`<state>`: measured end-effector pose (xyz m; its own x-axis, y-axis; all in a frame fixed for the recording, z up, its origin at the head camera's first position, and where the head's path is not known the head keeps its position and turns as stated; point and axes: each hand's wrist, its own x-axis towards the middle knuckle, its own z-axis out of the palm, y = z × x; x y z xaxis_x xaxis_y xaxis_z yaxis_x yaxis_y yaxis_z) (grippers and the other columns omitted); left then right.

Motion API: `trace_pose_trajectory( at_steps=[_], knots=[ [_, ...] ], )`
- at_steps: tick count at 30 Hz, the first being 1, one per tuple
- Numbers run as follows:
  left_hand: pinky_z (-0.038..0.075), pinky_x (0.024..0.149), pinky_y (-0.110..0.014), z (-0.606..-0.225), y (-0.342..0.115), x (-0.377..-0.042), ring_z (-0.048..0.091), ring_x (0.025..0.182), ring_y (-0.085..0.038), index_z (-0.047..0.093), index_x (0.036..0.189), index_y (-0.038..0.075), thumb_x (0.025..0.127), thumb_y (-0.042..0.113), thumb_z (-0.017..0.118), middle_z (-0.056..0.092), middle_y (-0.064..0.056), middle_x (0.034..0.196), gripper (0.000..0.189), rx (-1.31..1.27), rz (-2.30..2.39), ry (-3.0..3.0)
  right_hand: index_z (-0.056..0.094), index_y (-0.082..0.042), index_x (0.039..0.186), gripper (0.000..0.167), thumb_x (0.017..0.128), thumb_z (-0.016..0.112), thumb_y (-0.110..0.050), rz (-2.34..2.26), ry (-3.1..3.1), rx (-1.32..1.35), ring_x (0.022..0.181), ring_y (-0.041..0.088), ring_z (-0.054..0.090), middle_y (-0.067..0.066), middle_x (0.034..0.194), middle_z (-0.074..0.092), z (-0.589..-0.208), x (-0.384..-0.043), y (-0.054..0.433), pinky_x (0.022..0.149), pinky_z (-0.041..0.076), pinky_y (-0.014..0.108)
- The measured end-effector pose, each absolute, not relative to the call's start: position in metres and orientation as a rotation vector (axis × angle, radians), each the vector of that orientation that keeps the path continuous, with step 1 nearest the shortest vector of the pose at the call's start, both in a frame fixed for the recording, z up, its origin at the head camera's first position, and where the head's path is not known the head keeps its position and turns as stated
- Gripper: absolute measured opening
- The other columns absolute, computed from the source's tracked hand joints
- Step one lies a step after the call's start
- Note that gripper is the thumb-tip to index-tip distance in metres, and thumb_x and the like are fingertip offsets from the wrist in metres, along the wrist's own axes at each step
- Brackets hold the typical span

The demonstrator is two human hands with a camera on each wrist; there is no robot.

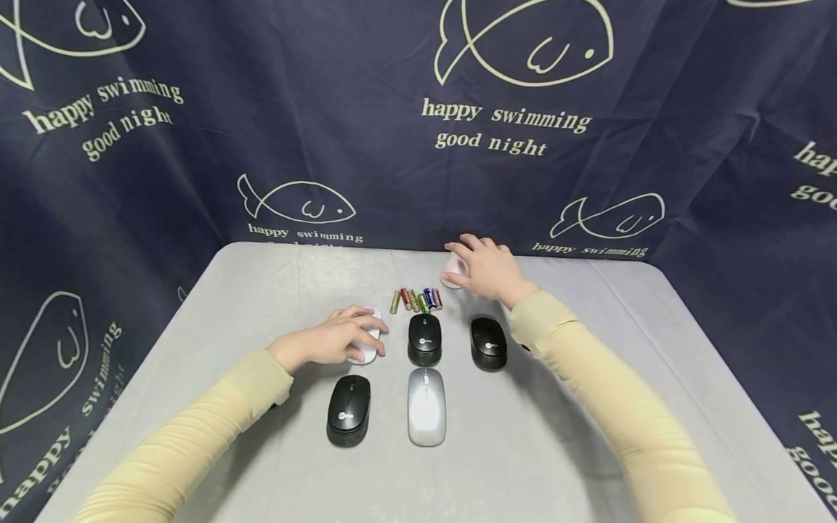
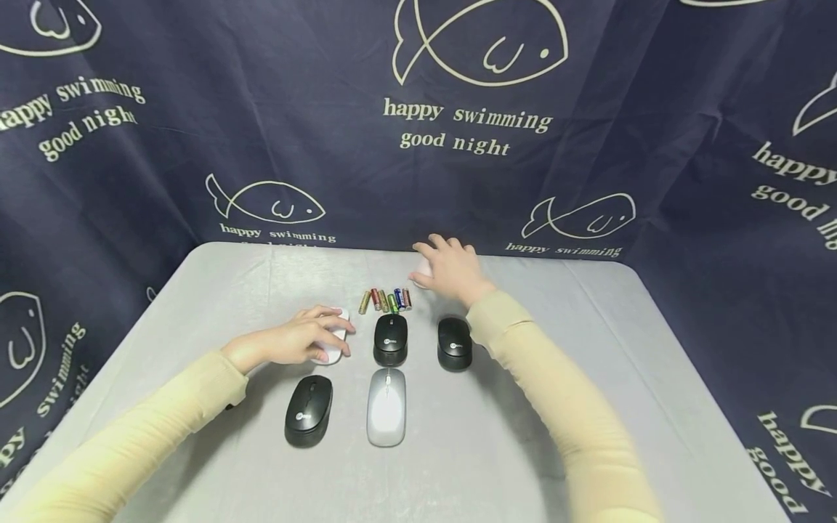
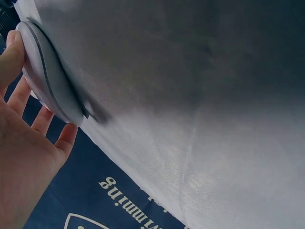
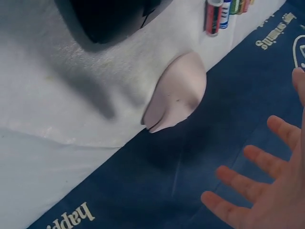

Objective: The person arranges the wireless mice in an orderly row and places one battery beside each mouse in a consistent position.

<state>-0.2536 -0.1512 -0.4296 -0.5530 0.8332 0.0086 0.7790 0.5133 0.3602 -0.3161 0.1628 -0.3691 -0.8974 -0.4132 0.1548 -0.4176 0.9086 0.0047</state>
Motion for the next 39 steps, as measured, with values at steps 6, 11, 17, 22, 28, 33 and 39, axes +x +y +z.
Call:
trace_pose_trajectory(
  at_steps=[6,11,17,22,28,33,39],
  knots=[
    [0.023,0.105,-0.063,-0.431,-0.151,-0.254,0.030,0.134,-0.039,0.071,0.106,0.028,0.076,0.019,0.071,0.053,-0.002,0.135,0.031,1.390,0.485,2.589,0.043,-0.027,0.140,0.066,0.084,0.054,-0.061,0.063,-2.960,0.564,0.120,0.037,0.046,0.009,0.143,0.040,-0.375,-0.328,0.164,0.087,0.043,0.057],
    [0.023,0.104,-0.064,-0.434,-0.152,-0.256,0.031,0.133,-0.039,0.070,0.105,0.029,0.076,0.020,0.071,0.053,-0.002,0.135,0.031,1.408,0.486,2.593,0.042,-0.025,0.141,0.065,0.086,0.055,-0.056,0.129,-2.994,0.531,0.119,0.040,0.046,0.012,0.143,0.039,-0.380,-0.338,0.164,0.088,0.043,0.060],
    [0.022,0.106,-0.061,-0.434,-0.151,-0.257,0.029,0.135,-0.036,0.070,0.105,0.030,0.076,0.021,0.071,0.052,0.000,0.136,0.030,1.367,0.479,2.589,0.038,-0.024,0.143,0.063,0.089,0.053,-0.053,0.155,-3.046,0.425,0.118,0.041,0.045,0.012,0.144,0.037,-0.386,-0.349,0.164,0.089,0.043,0.060],
    [0.023,0.106,-0.061,-0.436,-0.151,-0.257,0.029,0.135,-0.035,0.070,0.106,0.031,0.076,0.022,0.071,0.052,0.001,0.136,0.031,1.361,0.468,2.592,0.035,-0.025,0.144,0.066,0.089,0.051,-0.057,0.172,-3.105,0.300,0.121,0.041,0.043,0.013,0.146,0.033,-0.392,-0.357,0.162,0.091,0.041,0.061],
    [0.022,0.106,-0.061,-0.437,-0.151,-0.258,0.029,0.136,-0.036,0.070,0.106,0.031,0.076,0.021,0.071,0.052,0.001,0.136,0.031,1.354,0.486,2.596,0.038,-0.021,0.142,0.066,0.088,0.054,-0.054,0.243,-3.119,0.229,0.119,0.043,0.045,0.015,0.144,0.036,-0.399,-0.364,0.157,0.090,0.042,0.061],
    [0.022,0.106,-0.061,-0.438,-0.152,-0.259,0.029,0.135,-0.035,0.070,0.105,0.031,0.076,0.021,0.071,0.052,0.002,0.136,0.031,1.355,0.480,2.603,0.042,-0.020,0.140,0.063,0.088,0.055,-0.052,0.282,-3.119,0.194,0.116,0.042,0.048,0.016,0.142,0.039,-0.404,-0.368,0.154,0.091,0.043,0.059],
    [0.024,0.105,-0.061,-0.435,-0.151,-0.257,0.030,0.134,-0.036,0.070,0.105,0.030,0.075,0.020,0.071,0.052,0.001,0.136,0.031,1.366,0.481,2.598,0.038,-0.018,0.143,0.065,0.089,0.052,-0.052,0.278,-3.204,0.153,0.120,0.042,0.046,0.018,0.142,0.037,-0.407,-0.372,0.152,0.095,0.043,0.056]
  ],
)
